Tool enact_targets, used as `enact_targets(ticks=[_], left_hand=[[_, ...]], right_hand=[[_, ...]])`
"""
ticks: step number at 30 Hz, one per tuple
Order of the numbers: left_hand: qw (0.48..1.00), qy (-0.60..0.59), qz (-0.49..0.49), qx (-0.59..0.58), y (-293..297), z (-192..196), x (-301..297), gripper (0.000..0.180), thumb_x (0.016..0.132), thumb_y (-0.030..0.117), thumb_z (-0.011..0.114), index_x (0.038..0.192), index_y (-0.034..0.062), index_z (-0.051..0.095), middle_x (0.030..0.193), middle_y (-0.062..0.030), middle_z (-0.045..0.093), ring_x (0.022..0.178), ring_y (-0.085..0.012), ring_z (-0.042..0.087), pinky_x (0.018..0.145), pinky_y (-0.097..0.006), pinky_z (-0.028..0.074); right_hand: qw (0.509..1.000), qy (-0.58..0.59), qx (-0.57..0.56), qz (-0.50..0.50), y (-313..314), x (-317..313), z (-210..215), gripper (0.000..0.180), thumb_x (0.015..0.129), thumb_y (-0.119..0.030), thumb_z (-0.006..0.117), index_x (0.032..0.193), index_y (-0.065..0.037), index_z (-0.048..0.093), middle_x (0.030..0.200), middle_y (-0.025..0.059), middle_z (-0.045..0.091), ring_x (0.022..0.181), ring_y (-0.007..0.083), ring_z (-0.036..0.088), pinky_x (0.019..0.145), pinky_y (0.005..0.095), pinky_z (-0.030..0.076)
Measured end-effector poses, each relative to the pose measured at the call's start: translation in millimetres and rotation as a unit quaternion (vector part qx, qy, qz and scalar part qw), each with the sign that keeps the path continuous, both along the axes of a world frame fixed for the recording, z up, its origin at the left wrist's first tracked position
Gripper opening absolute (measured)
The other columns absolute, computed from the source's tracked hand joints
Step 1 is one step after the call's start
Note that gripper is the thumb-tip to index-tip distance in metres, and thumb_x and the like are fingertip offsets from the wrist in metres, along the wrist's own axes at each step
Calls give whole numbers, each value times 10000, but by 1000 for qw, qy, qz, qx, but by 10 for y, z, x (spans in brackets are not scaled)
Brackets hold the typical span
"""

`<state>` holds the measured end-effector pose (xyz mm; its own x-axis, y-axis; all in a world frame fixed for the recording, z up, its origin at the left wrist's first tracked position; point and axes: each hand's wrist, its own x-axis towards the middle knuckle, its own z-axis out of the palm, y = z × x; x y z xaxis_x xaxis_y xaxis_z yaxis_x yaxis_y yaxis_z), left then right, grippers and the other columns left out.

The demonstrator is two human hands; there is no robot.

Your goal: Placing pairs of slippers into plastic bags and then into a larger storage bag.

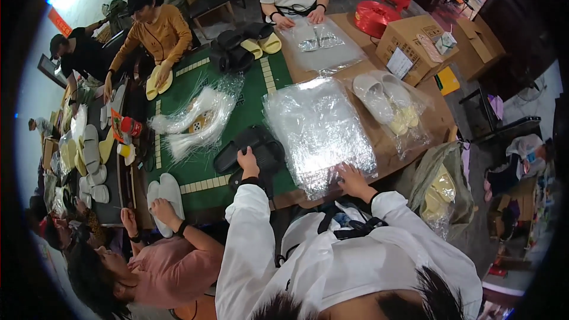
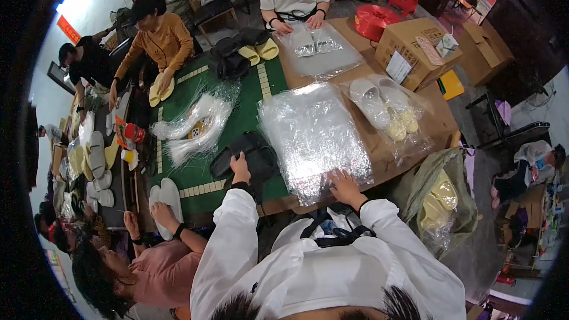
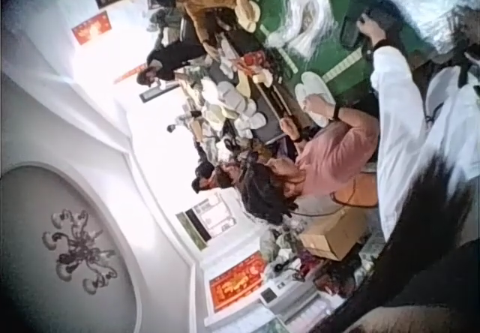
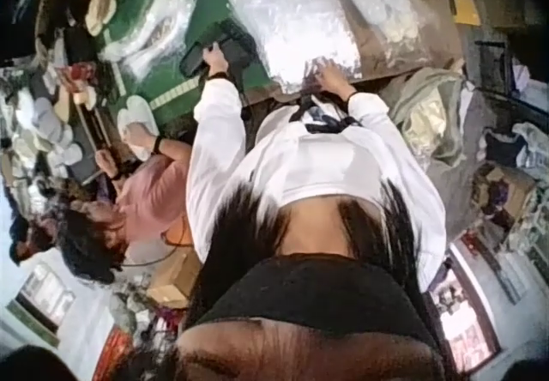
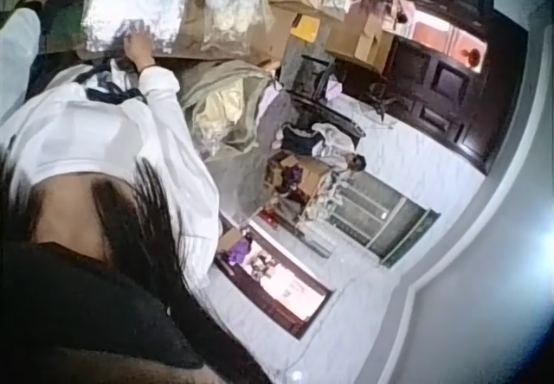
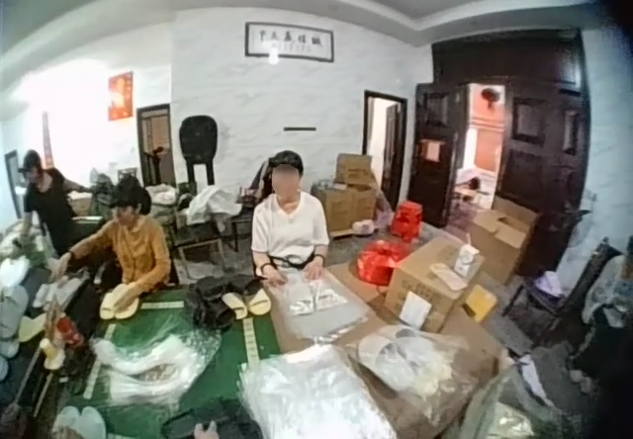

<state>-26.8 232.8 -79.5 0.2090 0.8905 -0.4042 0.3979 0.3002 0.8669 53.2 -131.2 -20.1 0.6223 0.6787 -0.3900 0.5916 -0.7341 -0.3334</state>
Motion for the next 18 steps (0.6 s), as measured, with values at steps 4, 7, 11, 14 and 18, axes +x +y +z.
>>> enact_targets(ticks=[4, 7, 11, 14, 18], left_hand=[[981, -128, 84, -122, 183, -16, -350, 571, 868, 206, 520, 1309, -49, 264, 1348, -196, 309, 1168, -309, 402, 917, -352, 380], [989, 12, -13, -150, -1, 274, -246, 521, 831, 250, 565, 1240, 7, 354, 1203, -176, 431, 1069, -288, 455, 841, -407, 414], [937, 338, 44, 82, -234, 508, -80, 491, 784, 208, 612, 1186, 27, 397, 1089, -178, 488, 956, -304, 500, 813, -408, 412], [915, 88, -130, 372, -293, 377, -5, 344, 765, 129, 594, 1076, 14, 500, 897, -174, 550, 874, -333, 504, 782, -405, 403], [937, -54, -231, 255, -698, 267, 566, 229, 820, 149, 551, 991, -3, 561, 925, -168, 557, 840, -293, 553, 726, -354, 450]], right_hand=[[997, -1, 35, 65, 204, 27, -24, 541, 803, -301, 509, 1308, -198, 343, 1377, 141, 274, 1252, 357, 269, 1000, 520, 225], [994, -30, 48, 94, 250, 95, -70, 540, 808, -294, 497, 1313, -193, 333, 1380, 132, 274, 1259, 357, 258, 1000, 526, 223], [990, -38, 13, 133, 377, 111, -11, 557, 802, -292, 508, 1318, -192, 323, 1383, 106, 279, 1259, 351, 255, 1000, 550, 208], [987, 1, -14, 158, 409, 127, -32, 586, 786, -322, 538, 1316, -197, 320, 1377, 87, 296, 1260, 342, 256, 1007, 564, 167], [985, 43, -15, 166, 269, 103, -161, 608, 788, -381, 539, 1321, -204, 307, 1370, 69, 317, 1265, 328, 259, 1004, 576, 149]])
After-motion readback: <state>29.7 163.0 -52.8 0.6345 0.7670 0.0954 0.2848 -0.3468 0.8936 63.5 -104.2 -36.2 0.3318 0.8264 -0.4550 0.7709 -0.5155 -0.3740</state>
